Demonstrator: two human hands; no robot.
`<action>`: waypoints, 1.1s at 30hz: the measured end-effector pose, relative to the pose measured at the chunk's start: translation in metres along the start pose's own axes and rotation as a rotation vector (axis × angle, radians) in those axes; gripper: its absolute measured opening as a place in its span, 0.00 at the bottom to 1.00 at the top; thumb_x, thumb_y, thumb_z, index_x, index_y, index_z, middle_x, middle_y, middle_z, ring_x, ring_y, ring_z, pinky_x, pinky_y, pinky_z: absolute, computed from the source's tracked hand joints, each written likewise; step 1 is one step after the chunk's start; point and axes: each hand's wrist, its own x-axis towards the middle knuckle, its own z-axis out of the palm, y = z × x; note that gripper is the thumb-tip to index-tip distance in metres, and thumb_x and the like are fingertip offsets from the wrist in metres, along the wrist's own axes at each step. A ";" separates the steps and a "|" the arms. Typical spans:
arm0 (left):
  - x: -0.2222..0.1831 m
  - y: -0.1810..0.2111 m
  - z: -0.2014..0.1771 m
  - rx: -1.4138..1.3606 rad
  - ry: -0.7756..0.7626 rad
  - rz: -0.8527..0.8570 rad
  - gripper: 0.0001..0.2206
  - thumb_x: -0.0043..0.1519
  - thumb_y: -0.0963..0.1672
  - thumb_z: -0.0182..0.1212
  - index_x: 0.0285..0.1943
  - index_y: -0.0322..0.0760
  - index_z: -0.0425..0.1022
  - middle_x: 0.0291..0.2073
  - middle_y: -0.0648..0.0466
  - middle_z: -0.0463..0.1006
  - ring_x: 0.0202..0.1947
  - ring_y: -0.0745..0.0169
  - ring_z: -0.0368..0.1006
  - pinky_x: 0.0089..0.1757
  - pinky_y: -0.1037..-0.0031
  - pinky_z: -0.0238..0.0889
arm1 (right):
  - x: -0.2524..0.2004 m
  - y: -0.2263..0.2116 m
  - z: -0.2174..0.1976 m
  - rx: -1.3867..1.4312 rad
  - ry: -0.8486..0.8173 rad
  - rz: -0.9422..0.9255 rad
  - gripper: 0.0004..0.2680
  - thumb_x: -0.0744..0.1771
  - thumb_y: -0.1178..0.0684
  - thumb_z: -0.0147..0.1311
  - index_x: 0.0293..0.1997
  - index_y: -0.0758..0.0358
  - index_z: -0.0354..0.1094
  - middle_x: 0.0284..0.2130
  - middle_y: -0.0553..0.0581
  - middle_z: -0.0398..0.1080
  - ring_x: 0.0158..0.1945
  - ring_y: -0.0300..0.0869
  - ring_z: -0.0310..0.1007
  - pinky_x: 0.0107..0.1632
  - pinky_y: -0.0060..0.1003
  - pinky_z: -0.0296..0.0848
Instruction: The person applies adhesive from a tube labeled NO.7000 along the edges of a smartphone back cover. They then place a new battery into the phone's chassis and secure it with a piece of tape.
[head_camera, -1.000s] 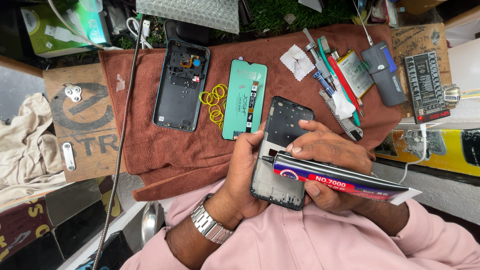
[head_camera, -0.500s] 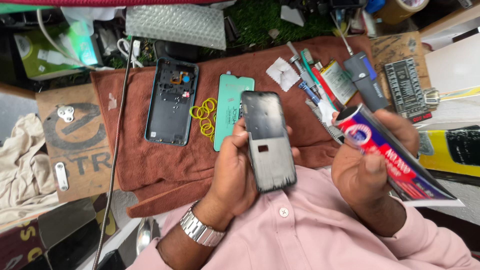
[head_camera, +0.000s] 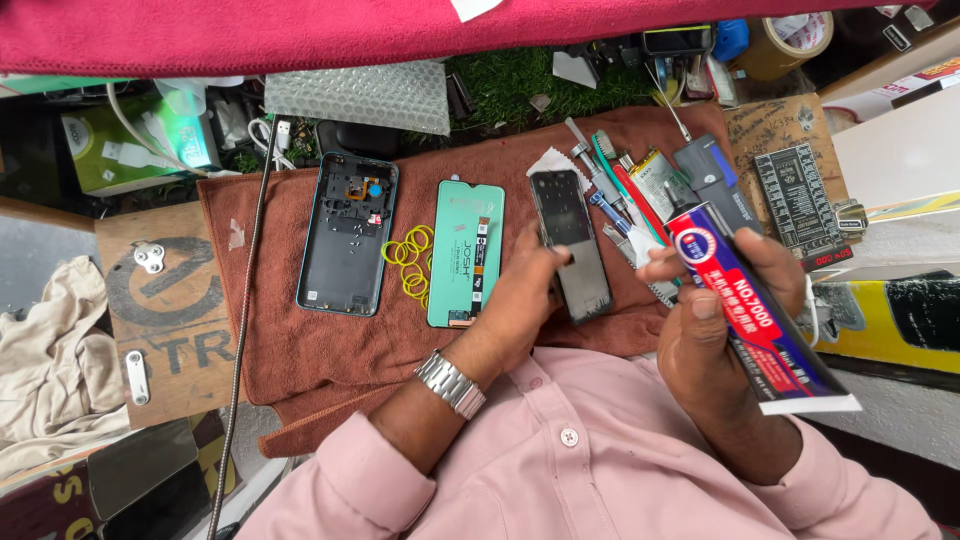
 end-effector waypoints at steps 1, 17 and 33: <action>-0.005 0.001 -0.003 0.222 -0.021 0.130 0.22 0.66 0.45 0.48 0.70 0.35 0.60 0.59 0.46 0.73 0.61 0.56 0.68 0.60 0.62 0.62 | 0.000 0.000 -0.002 -0.065 -0.038 -0.010 0.20 0.73 0.46 0.53 0.71 0.59 0.49 0.45 0.59 0.73 0.45 0.43 0.77 0.58 0.41 0.74; -0.094 0.043 -0.019 -0.002 -0.006 0.137 0.25 0.63 0.44 0.61 0.69 0.37 0.61 0.51 0.49 0.79 0.54 0.63 0.73 0.56 0.73 0.67 | 0.032 -0.014 0.038 -0.618 -0.446 -0.454 0.23 0.67 0.65 0.55 0.68 0.64 0.47 0.57 0.68 0.69 0.64 0.60 0.67 0.71 0.55 0.62; -0.101 0.073 -0.069 -0.039 0.433 0.512 0.08 0.64 0.40 0.66 0.44 0.35 0.68 0.27 0.54 0.73 0.25 0.67 0.72 0.31 0.73 0.72 | 0.173 0.115 0.112 -0.616 -0.660 -0.168 0.06 0.67 0.60 0.53 0.47 0.65 0.73 0.36 0.63 0.76 0.40 0.55 0.77 0.43 0.49 0.73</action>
